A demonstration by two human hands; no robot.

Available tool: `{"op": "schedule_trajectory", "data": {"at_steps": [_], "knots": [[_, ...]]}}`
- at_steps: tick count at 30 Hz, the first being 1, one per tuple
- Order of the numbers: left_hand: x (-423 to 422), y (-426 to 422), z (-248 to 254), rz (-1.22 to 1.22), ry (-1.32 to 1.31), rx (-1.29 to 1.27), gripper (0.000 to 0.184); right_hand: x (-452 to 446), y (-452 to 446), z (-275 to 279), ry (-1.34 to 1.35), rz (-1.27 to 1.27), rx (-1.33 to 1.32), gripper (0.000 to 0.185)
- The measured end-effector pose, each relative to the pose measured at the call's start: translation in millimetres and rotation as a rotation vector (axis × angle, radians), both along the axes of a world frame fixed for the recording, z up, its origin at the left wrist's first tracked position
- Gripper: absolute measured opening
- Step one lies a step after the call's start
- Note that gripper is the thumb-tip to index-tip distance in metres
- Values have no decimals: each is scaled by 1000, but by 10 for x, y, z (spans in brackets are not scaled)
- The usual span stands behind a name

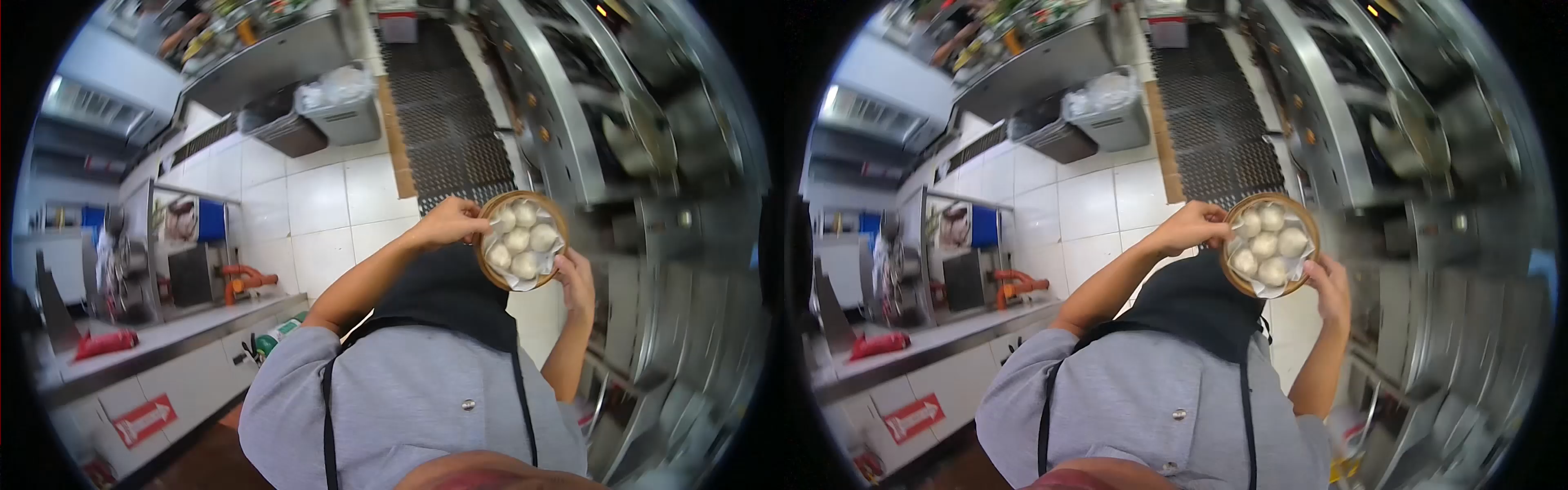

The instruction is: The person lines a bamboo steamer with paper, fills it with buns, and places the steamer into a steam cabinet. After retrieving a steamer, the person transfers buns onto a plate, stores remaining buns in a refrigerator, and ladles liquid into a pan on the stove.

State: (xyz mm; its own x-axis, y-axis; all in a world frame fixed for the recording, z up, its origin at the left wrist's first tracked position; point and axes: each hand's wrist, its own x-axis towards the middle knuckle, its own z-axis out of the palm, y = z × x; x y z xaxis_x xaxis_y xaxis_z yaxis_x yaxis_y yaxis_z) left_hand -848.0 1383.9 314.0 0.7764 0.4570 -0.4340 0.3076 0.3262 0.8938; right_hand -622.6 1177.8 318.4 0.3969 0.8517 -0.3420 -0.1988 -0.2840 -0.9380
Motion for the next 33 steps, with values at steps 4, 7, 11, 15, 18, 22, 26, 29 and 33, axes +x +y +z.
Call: {"op": "schedule_trajectory", "data": {"at_steps": [4, 7, 11, 15, 18, 22, 26, 29, 33], "knots": [[-839, 769, -319, 259, -4, -81, 39, -318, 1376, -187, -10, 219, -84, 40], [-1457, 1270, -364, 472, -50, -180, 47, -632, 2533, -260, -20, 466, -129, 38], [-2501, 1908, -567, 792, -99, -237, 46, -1596, 4186, -345, -99, 807, -108, 34], [-3563, 2227, -462, 1165, -122, -251, 49, -2930, 5637, -490, -199, 1149, -83, 36], [-4336, 2510, -432, 1377, -178, -202, 53, -4112, 6412, -315, -214, 1323, -99, 39], [-5396, 3096, -713, 1487, -149, -161, 56, -5403, 7253, -579, -178, 1420, -149, 41], [-6369, 3912, -772, 1408, -135, -226, 59, -6201, 7761, -521, -203, 1299, -245, 42], [-7083, 4623, -627, 1264, -19, -218, 52, -6691, 8188, -490, -105, 1204, -317, 42], [-7759, 5507, -545, 1186, -11, -168, 58, -7193, 8787, -478, 35, 1108, -386, 41]]}}
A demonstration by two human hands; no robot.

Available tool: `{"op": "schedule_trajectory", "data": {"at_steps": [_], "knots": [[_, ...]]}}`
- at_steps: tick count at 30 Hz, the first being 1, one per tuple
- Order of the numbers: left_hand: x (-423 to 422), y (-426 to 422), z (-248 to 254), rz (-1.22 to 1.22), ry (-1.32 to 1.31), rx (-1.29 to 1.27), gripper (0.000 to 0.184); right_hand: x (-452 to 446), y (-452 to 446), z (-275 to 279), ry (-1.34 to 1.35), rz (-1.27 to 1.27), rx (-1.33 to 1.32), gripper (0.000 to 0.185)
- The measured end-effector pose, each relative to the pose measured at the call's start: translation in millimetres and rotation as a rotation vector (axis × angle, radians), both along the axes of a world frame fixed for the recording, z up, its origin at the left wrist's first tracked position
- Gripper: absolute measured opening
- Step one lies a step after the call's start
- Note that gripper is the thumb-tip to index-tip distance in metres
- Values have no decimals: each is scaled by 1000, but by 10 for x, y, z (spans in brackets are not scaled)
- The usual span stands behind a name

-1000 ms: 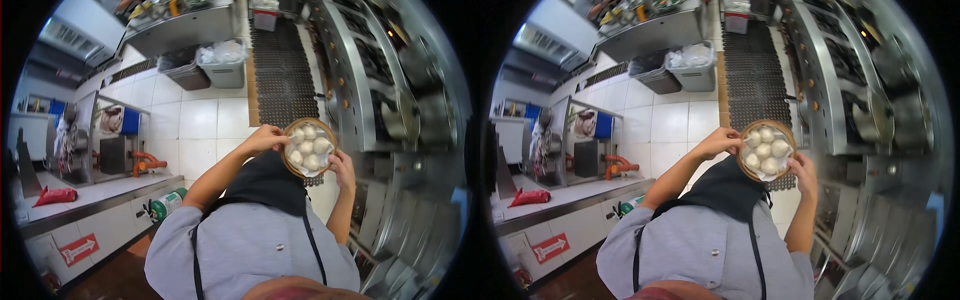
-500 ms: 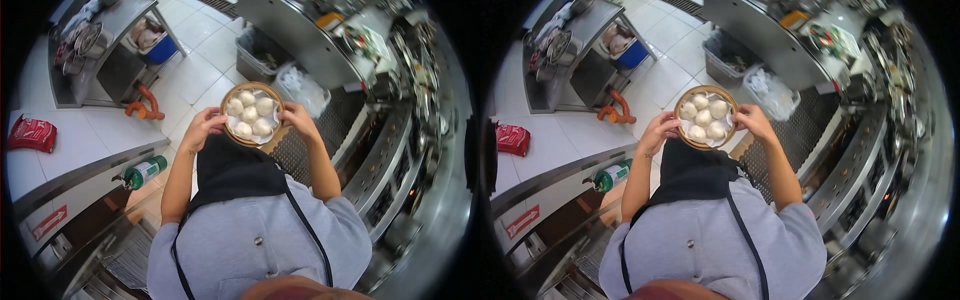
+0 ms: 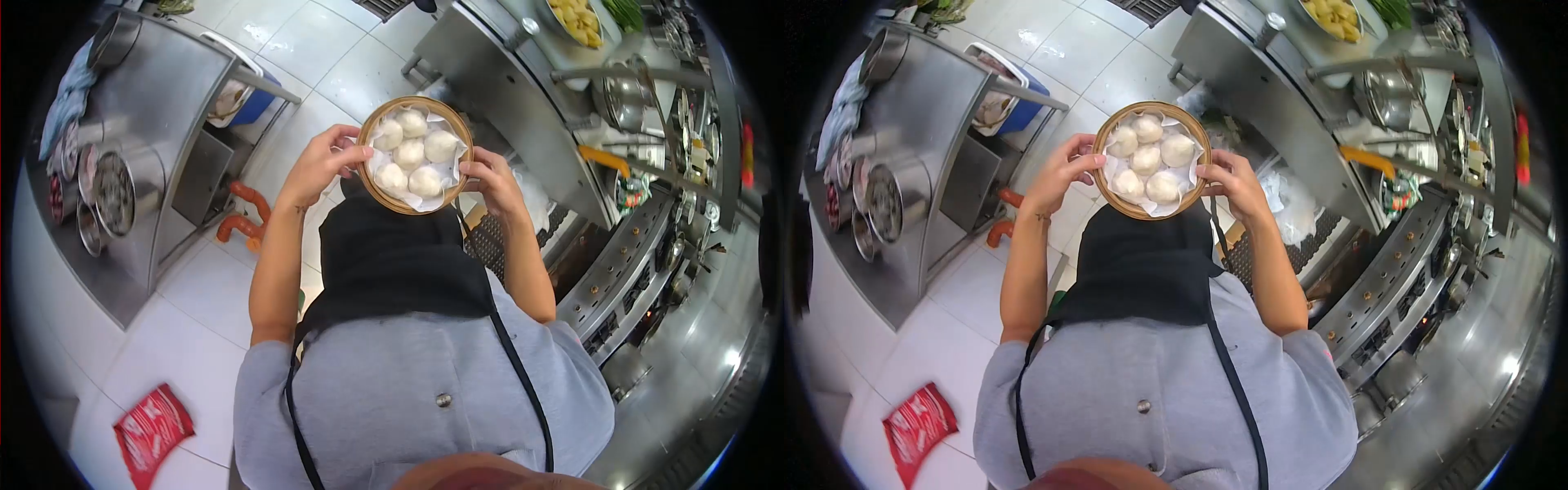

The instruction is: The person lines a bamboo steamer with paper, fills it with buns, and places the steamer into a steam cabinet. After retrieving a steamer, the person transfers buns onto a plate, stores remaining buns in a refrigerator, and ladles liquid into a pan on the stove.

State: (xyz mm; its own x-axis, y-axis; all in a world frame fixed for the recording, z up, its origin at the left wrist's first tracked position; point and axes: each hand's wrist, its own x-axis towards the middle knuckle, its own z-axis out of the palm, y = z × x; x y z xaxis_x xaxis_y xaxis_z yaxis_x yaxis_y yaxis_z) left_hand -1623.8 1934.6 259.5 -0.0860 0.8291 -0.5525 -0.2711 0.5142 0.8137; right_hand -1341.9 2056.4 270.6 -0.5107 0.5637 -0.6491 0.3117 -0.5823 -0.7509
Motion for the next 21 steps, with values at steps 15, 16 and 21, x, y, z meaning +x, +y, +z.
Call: {"op": "schedule_trajectory", "data": {"at_steps": [15, 16, 21], "knots": [[-1918, 3467, -1191, -31, -54, -8, 34, -1564, 1985, 61, -24, -349, -4, 62], [-1888, 3796, -1519, -52, -58, -28, 36, -1571, 1999, 51, -64, -448, -33, 65], [-1110, 5426, -2943, -305, 187, 143, 46, -1774, 2132, 30, -226, -766, -22, 71]]}}
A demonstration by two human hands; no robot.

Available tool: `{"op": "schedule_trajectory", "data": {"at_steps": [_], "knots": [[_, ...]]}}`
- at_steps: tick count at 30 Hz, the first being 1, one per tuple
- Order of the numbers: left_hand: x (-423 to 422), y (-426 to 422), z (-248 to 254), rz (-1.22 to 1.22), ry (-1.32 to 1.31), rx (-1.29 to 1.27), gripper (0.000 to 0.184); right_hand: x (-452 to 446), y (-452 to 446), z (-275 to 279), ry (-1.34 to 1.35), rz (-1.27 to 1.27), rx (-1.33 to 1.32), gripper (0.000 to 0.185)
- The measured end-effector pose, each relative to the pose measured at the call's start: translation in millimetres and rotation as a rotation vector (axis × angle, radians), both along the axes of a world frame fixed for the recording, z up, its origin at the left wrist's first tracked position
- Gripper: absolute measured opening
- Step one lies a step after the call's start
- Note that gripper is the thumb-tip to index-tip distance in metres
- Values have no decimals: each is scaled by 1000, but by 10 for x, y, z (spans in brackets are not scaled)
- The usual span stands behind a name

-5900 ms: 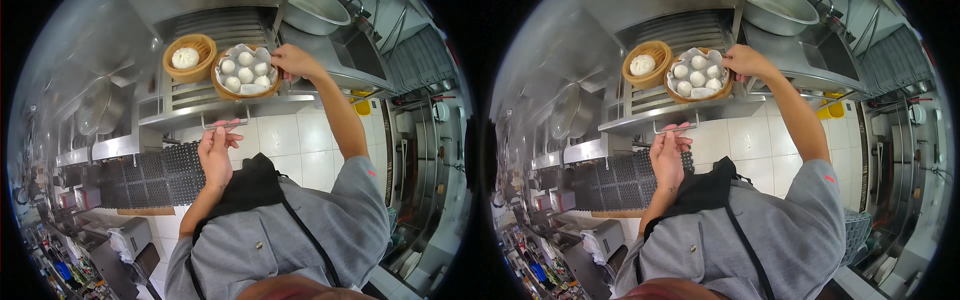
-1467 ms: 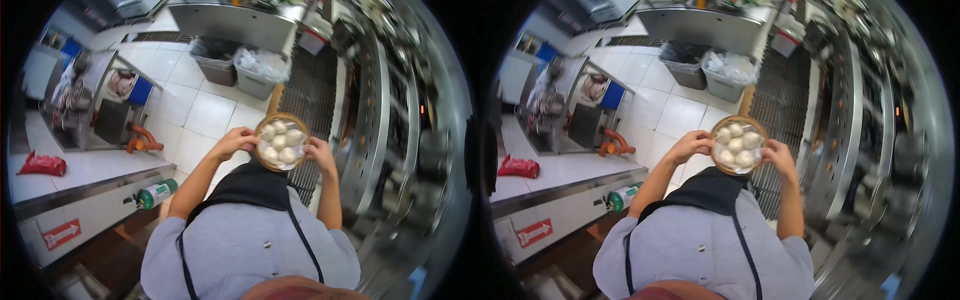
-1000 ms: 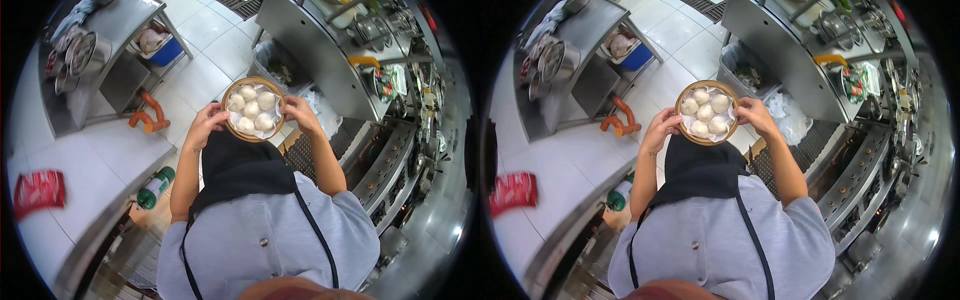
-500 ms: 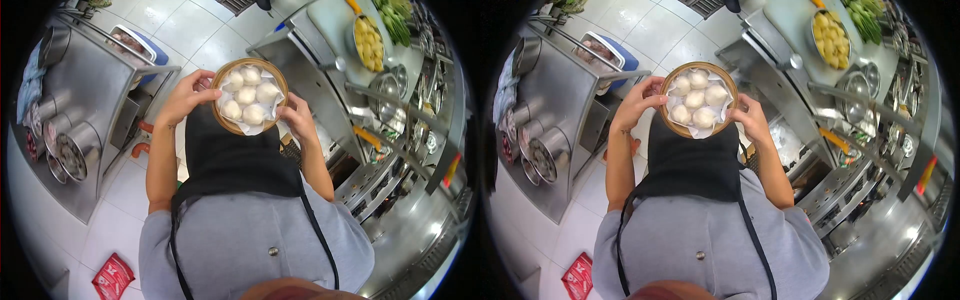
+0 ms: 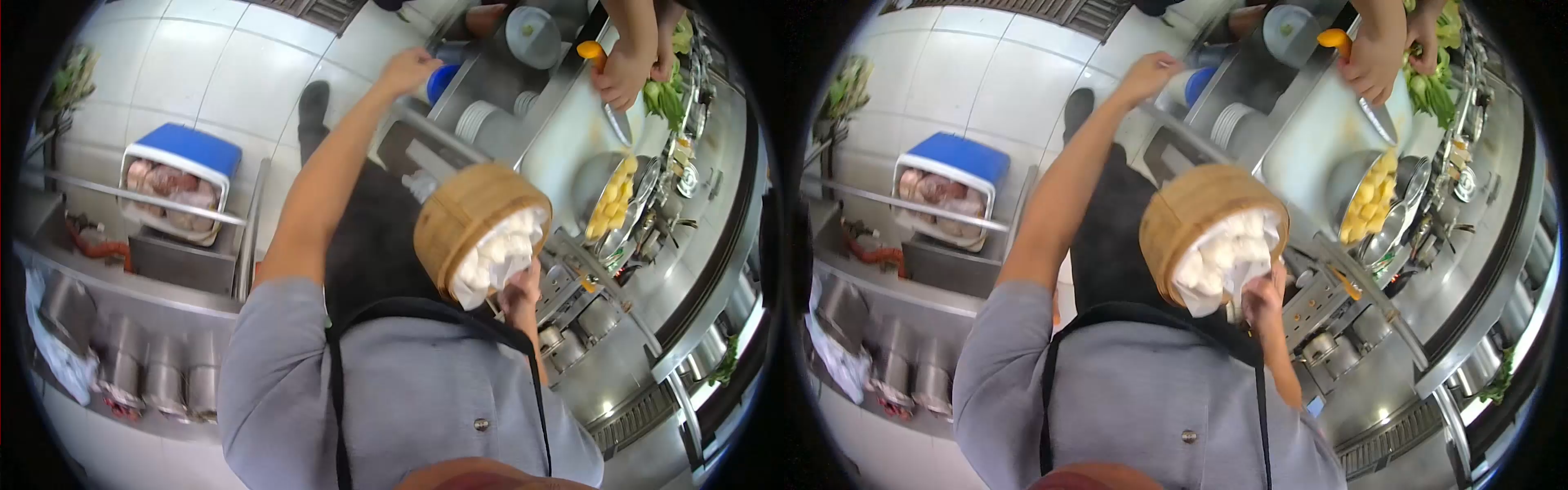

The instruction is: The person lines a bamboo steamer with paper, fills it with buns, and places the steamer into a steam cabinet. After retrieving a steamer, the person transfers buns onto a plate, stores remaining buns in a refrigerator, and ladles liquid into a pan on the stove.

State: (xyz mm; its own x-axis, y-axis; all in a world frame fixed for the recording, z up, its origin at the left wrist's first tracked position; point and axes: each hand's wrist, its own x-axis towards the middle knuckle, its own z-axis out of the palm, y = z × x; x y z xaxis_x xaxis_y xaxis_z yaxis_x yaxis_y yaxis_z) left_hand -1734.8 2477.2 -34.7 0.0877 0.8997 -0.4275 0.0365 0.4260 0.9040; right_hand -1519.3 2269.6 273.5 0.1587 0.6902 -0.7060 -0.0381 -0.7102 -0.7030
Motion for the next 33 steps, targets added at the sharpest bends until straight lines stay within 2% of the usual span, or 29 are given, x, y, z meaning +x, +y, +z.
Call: {"op": "schedule_trajectory", "data": {"at_steps": [2, 4, 7, 9, 10, 11, 13, 16, 18, 22, 26, 28, 29, 30, 33], "knots": [[481, 605, -179, -126, 147, 81, 48, 21, -35, -6, -63, -104, 18, 76], [941, 1124, -222, -129, 263, 93, 50, 43, -85, -12, -158, -219, 37, 79], [1589, 1725, -309, -138, 148, 11, 54, 16, -209, 126, -371, -445, 22, 78], [1884, 1923, -287, -72, 81, 13, 57, -18, -284, 200, -559, -523, 12, 76], [2069, 2005, -356, 67, 103, 29, 48, -41, -316, 238, -650, -543, 9, 74], [2230, 2129, -425, 208, 129, 49, 39, -18, -358, 235, -614, -585, 42, 73], [2359, 2355, -518, 257, 127, 60, 35, -5, -395, 238, -508, -615, 102, 73], [2430, 2370, -576, 124, 263, 40, 35, -33, -441, 258, -346, -610, 140, 74], [2504, 2410, -547, 372, 241, -72, 46, -87, -417, 250, -361, -643, 119, 74], [2573, 2433, -610, 434, 319, -92, 39, -90, -463, 243, -372, -633, 123, 75], [2407, 2281, -579, 240, 135, 71, 31, -7, -647, 284, -434, -631, 84, 76], [2370, 2152, -462, 358, 41, 159, 31, 64, -631, 237, -347, -510, 150, 74], [2228, 2128, -434, 369, 73, 161, 31, 102, -617, 197, -304, -466, 171, 74], [2108, 2077, -386, 385, 45, 169, 32, 142, -645, 195, -397, -502, 135, 71], [1528, 1672, -214, 414, -18, 145, 33, 125, -549, 188, -402, -540, 83, 66]]}}
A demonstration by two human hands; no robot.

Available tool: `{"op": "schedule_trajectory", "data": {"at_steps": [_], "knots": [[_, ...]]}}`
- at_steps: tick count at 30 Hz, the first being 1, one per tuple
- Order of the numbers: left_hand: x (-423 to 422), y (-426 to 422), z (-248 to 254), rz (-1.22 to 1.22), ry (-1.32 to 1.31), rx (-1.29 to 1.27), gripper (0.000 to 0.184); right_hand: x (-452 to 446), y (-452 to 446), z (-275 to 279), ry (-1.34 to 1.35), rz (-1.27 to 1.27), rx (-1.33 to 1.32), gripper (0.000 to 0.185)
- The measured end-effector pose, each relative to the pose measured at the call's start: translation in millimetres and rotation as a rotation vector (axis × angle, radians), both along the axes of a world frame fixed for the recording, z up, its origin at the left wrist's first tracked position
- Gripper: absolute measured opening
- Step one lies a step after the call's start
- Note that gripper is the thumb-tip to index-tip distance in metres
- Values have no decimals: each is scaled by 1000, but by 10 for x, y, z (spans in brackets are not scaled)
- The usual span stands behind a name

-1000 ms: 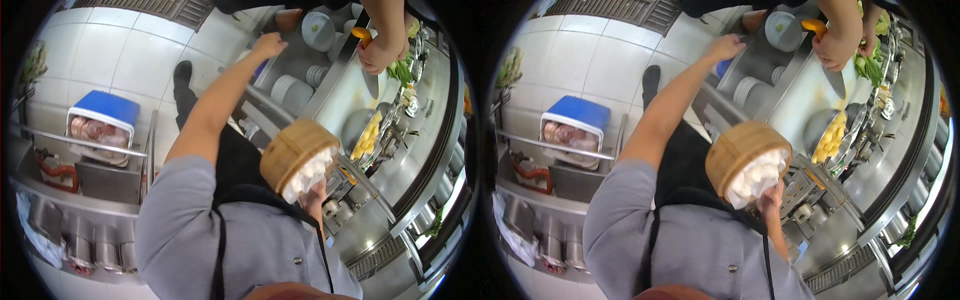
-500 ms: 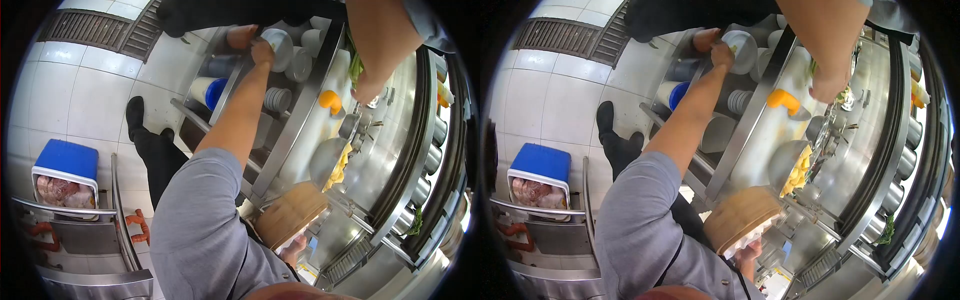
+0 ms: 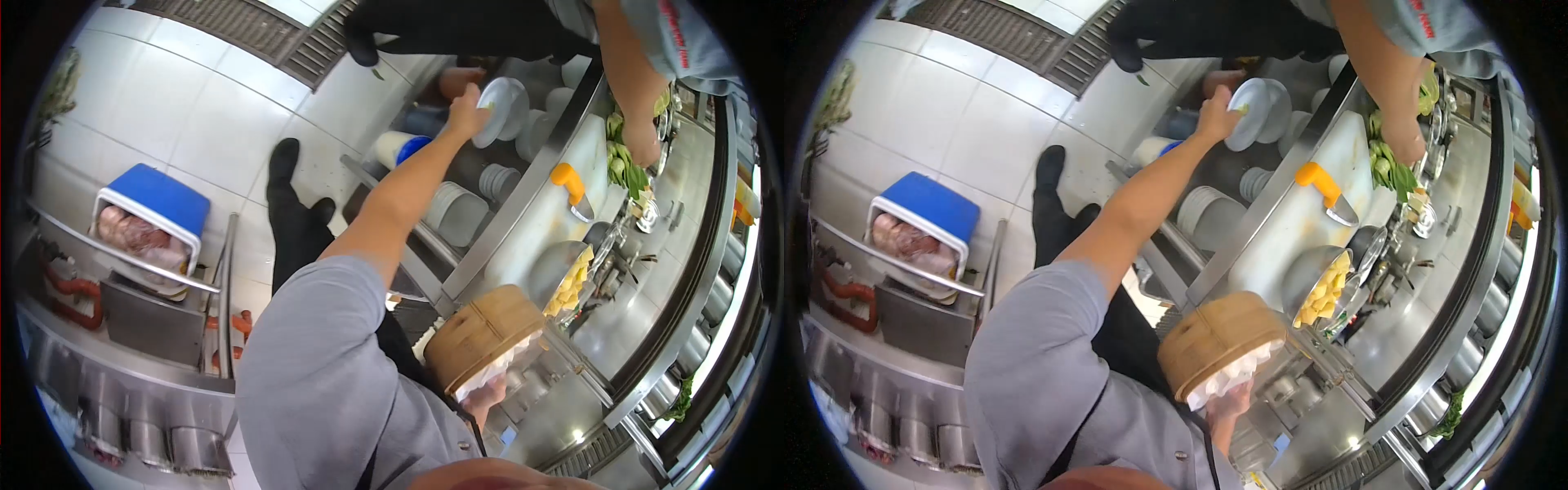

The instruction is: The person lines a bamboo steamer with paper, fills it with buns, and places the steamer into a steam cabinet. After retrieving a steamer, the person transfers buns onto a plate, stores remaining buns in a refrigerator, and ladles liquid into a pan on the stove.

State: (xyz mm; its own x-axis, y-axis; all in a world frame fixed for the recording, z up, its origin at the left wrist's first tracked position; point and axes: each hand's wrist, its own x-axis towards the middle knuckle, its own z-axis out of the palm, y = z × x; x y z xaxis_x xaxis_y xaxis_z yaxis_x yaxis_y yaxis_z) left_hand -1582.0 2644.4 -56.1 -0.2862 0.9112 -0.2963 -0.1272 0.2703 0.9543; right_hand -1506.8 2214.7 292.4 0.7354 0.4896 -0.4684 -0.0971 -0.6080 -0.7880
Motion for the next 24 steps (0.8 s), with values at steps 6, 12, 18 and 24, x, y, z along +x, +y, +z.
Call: {"op": "schedule_trajectory", "data": {"at_steps": [6, 12, 18, 24], "knots": [[-2162, -1077, 457, -266, 507, 397, 36, -376, 694, -26, 370, 346, 99, 66], [-4255, -1601, 1398, -180, 1061, 416, 38, -1409, 1875, -122, 570, 683, 230, 58], [-5112, -1514, 2081, 239, 291, 133, 31, -2345, 3268, -641, 744, 1075, 180, 38], [-5357, -880, 2614, 491, -290, 30, 33, -3713, 4482, -163, -22, 1694, 225, 49]]}}
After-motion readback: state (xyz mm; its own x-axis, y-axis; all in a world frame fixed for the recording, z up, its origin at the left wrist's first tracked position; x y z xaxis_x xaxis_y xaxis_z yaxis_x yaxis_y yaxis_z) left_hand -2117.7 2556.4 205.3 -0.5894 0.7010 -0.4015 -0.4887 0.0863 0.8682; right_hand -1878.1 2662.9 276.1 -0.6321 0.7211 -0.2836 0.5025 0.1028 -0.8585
